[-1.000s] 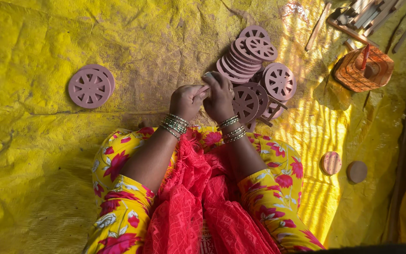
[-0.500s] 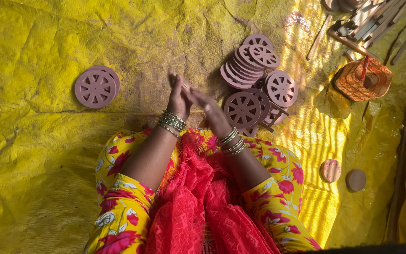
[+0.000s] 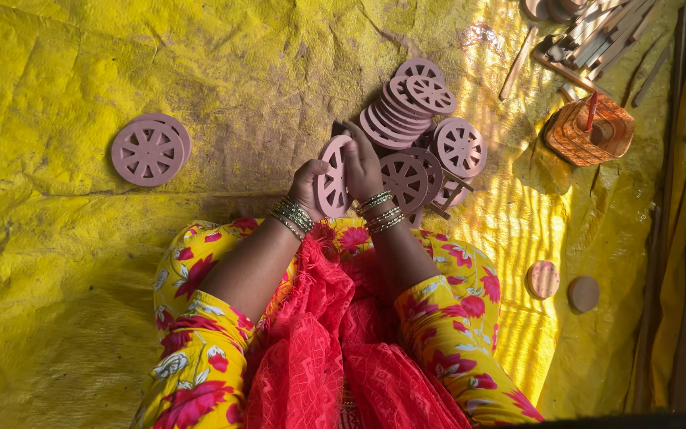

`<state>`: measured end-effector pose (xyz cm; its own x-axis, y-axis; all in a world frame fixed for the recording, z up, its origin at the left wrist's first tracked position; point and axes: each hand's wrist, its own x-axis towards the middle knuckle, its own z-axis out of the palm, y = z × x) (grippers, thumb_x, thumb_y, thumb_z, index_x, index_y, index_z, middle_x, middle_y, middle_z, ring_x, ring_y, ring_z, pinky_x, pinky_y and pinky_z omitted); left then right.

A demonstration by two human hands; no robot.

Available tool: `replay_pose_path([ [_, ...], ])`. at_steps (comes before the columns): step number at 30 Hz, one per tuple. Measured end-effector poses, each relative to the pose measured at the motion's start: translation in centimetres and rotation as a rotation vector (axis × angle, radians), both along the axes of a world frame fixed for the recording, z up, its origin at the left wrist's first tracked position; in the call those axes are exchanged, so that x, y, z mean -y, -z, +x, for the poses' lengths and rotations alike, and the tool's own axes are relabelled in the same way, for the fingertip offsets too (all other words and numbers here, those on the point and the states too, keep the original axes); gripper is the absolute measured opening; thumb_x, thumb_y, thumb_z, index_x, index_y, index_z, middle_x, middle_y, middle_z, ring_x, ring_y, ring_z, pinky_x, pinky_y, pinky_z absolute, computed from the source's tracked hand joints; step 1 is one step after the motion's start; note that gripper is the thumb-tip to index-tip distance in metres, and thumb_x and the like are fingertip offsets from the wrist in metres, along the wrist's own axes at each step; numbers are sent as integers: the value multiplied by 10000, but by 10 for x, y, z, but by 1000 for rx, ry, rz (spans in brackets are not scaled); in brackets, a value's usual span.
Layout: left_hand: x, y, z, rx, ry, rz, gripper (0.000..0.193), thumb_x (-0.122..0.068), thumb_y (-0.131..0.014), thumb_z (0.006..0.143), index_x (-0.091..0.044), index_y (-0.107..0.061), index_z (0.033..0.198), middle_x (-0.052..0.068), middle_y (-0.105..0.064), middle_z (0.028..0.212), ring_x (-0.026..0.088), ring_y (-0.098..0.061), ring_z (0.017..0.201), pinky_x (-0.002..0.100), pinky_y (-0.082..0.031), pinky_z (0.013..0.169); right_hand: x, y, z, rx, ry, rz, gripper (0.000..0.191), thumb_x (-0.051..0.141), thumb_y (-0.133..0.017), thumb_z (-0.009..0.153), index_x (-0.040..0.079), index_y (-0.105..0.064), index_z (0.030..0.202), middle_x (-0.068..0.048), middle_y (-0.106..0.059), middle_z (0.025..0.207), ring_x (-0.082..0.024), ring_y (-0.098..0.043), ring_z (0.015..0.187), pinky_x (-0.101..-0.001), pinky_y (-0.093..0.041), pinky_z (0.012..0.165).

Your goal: The person sits on the ground and sands wheel-shaped pink craft discs one at a time, rubbing a sanding block over their surfaces and edges, then stacks the finished discs with a pile of similar discs beside them.

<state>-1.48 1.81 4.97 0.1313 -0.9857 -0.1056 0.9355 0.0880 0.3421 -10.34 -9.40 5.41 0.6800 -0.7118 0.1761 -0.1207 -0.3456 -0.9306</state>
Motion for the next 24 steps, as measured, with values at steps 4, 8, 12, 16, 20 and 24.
replay_pose_path([
  [4,-3,-22,14,40,-88,-109,900,-389,-736,786,-103,-399,1570,141,-600,1397,275,-626,1184,427,-543,1017,13,12,-7,-121,337,148,480,345,-476,1111,71,-490,1505,-161,-586,1434,-254,-607,1252,-395,-529,1014],
  [8,0,-25,25,42,-172,-159,873,-461,-737,785,-106,-411,1513,127,-597,1364,300,-637,1158,474,-568,937,17,2,-18,274,433,352,486,226,-510,1053,59,-505,1509,-209,-600,1389,-313,-571,1142,-457,-471,962],
  [12,11,-5,28,-95,-83,-103,817,-502,-730,867,-50,-468,1496,141,-612,1348,291,-634,1207,447,-558,1015,-8,-35,-12,116,106,-225,540,97,-552,953,59,-521,1491,-218,-590,1450,-373,-591,1178,-506,-458,1032],
  [16,12,13,44,-61,-133,-87,765,-500,-727,825,-75,-511,1424,144,-647,1233,288,-661,1117,451,-578,991,-44,-65,-18,21,-209,-684,625,113,-609,767,-34,-586,1374,-272,-539,1440,-459,-548,1329,-544,-407,1147],
  [20,15,17,59,30,-299,12,744,-477,-733,849,-43,-529,1417,142,-660,1213,271,-666,1091,437,-573,939,-48,-74,-44,30,-354,-499,588,57,-542,706,31,-682,1277,-195,-660,1343,-367,-639,1281,-473,-489,1149],
  [24,26,10,46,25,-183,-42,759,-448,-750,831,-44,-517,1429,148,-675,1177,275,-668,1035,427,-573,874,-20,-75,-45,130,-146,-412,502,7,-514,790,34,-682,1263,-166,-695,1331,-318,-685,1263,-413,-527,1113],
])
